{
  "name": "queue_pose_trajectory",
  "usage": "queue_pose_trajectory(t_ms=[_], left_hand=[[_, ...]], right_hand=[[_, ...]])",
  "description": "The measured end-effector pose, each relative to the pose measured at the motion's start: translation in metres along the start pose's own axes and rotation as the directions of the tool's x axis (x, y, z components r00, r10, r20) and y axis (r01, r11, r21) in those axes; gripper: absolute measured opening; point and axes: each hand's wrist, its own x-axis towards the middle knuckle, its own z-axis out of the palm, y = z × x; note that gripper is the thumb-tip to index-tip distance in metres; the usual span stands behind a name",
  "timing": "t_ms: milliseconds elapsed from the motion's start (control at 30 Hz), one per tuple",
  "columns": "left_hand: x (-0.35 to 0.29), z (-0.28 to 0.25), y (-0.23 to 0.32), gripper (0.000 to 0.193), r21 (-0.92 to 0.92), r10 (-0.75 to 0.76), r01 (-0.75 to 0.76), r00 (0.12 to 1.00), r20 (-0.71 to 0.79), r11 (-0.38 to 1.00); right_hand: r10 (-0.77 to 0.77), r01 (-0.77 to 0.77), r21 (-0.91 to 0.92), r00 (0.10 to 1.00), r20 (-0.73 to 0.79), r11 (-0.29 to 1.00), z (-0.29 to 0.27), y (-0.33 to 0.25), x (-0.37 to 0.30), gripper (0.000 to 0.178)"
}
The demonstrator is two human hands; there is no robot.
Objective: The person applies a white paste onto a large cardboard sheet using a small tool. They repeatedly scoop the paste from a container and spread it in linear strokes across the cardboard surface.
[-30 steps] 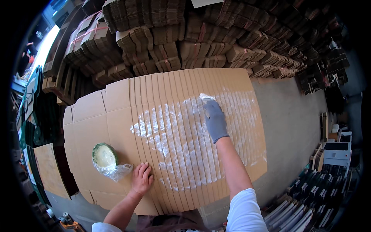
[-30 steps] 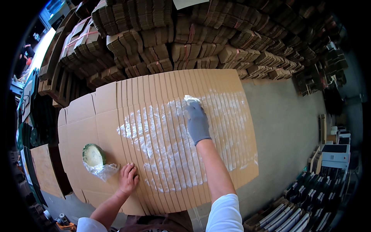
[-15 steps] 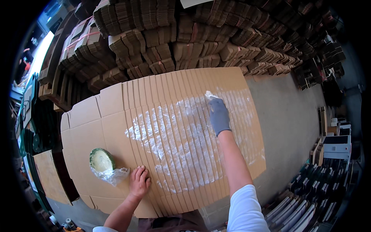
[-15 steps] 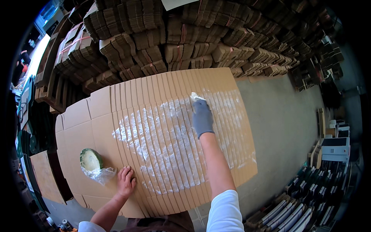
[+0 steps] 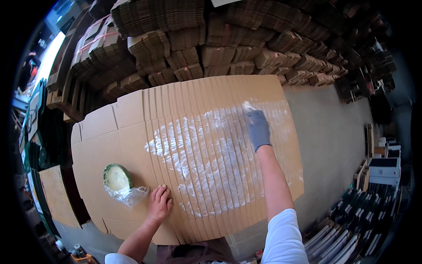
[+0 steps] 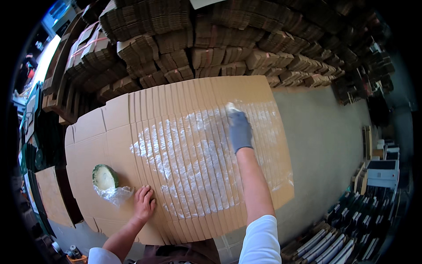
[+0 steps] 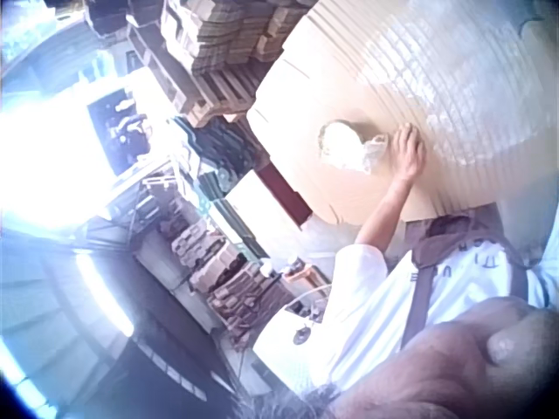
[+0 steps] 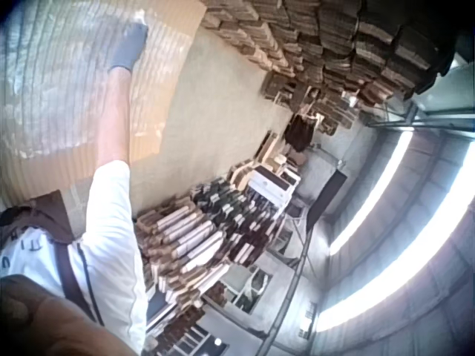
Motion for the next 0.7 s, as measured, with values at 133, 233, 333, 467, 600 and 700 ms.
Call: queue_pose_trajectory(t_ms=[133, 233, 333, 467, 600, 700], left_hand=[[0.001, -0.003, -0.004, 0.046, 0.0, 0.028, -0.028, 0.999, -0.027, 1.0], [0.002, -0.005, -0.001, 0.046, 0.002, 0.026, -0.026, 0.999, -0.02, 1.0], [0.001, -0.004, -0.003, 0.045, -0.007, 0.015, -0.015, 1.0, -0.019, 1.0], [0.007, -0.009, 0.003, 0.044, -0.029, 0.005, -0.005, 1.0, 0.002, 1.0], [0.004, -0.008, 0.0, 0.046, -0.075, 0.028, -0.028, 1.0, -0.009, 0.997], [0.006, -0.01, -0.001, 0.045, -0.091, 0.028, -0.028, 1.0, -0.007, 0.995]], right_hand=[[0.085, -0.085, -0.101, 0.996, 0.003, 0.991, -0.02, -0.033, -0.013, 0.023], [-0.08, 0.072, 0.214, 0.996, 0.031, 0.974, 0.026, -0.103, -0.062, 0.024], [-0.09, 0.079, 0.049, 0.948, 0.306, 0.996, 0.03, -0.15, -0.087, 0.025], [0.007, 0.0, -0.053, 0.99, 0.139, 0.999, 0.003, -0.092, -0.055, 0.021], [-0.074, 0.088, -0.074, 0.98, 0.183, 0.993, 0.012, -0.113, -0.067, 0.024], [-0.012, 0.044, -0.136, 0.974, 0.225, 0.99, 0.01, -0.11, -0.056, 0.026]])
